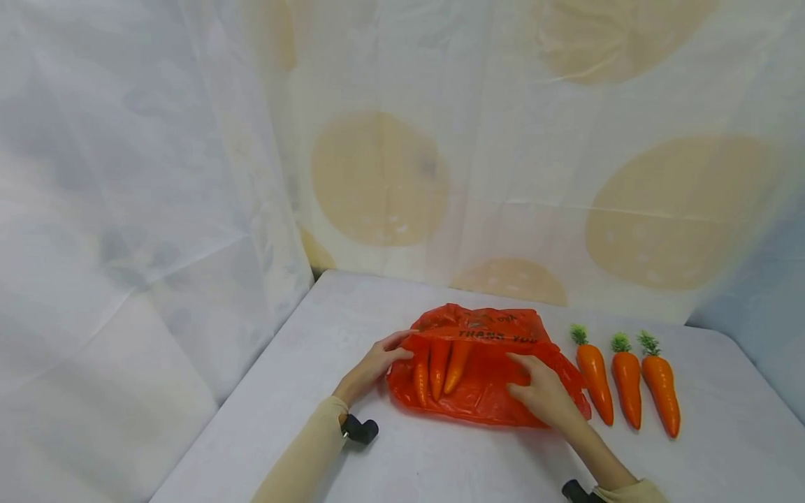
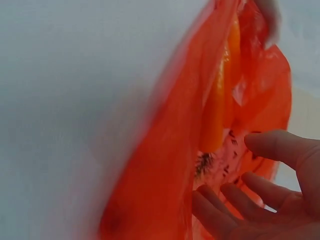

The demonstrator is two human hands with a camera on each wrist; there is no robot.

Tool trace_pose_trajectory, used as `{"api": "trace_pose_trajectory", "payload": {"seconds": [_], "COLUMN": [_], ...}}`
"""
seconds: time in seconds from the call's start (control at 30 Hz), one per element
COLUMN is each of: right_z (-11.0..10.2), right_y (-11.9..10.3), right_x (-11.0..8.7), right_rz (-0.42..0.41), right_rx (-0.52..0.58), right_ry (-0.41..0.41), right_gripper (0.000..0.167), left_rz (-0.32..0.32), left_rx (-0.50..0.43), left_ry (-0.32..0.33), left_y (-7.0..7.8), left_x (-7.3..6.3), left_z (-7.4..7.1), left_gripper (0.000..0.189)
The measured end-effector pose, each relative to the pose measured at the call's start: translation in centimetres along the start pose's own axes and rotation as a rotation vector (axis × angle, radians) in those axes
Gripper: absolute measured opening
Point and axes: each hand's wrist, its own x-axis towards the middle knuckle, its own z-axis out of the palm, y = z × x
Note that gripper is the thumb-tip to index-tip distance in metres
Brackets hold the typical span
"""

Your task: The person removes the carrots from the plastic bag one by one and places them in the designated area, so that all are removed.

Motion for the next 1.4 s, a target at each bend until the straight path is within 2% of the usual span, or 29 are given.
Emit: {"api": "trace_pose_trajectory", "payload": {"seconds": [0.23, 0.43, 0.6, 0.7, 0.83, 0.97, 1.17, 1.4], "right_z": [2.7, 4.8, 6.3, 6.8, 7.3, 7.3, 7.2, 7.3], "right_y": [-0.8, -2.0, -2.7, -3.1, -3.5, -3.9, -4.3, -4.4], "right_x": [1.9, 3.4, 4.5, 4.7, 4.8, 4.9, 5.0, 4.8], "right_rz": [0.036, 0.08, 0.074, 0.103, 0.158, 0.176, 0.181, 0.192], "right_rx": [0.008, 0.043, 0.039, 0.008, -0.006, 0.003, 0.0, 0.015], "right_ry": [-0.026, 0.016, 0.091, 0.114, 0.091, 0.049, -0.004, -0.025], "right_gripper": [0.064, 0.065, 0.054, 0.045, 0.039, 0.037, 0.045, 0.049], "left_rz": [-0.016, -0.008, 0.013, 0.006, -0.006, -0.014, 0.003, -0.008], "left_rx": [0.008, 0.004, 0.002, 0.001, 0.004, 0.002, 0.007, -0.003], "left_ry": [0.004, -0.002, -0.002, -0.003, 0.003, 0.018, 0.018, 0.017], "left_y": [-0.1, 0.1, 0.1, 0.1, 0.2, 0.2, -0.1, -0.1], "left_x": [0.0, 0.1, 0.2, 0.3, 0.1, 0.0, 0.1, 0.1], "left_z": [0.2, 0.4, 0.4, 0.3, 0.3, 0.2, 0.2, 0.2], "left_gripper": [0.048, 0.048, 0.048, 0.049, 0.048, 0.048, 0.05, 0.05]}}
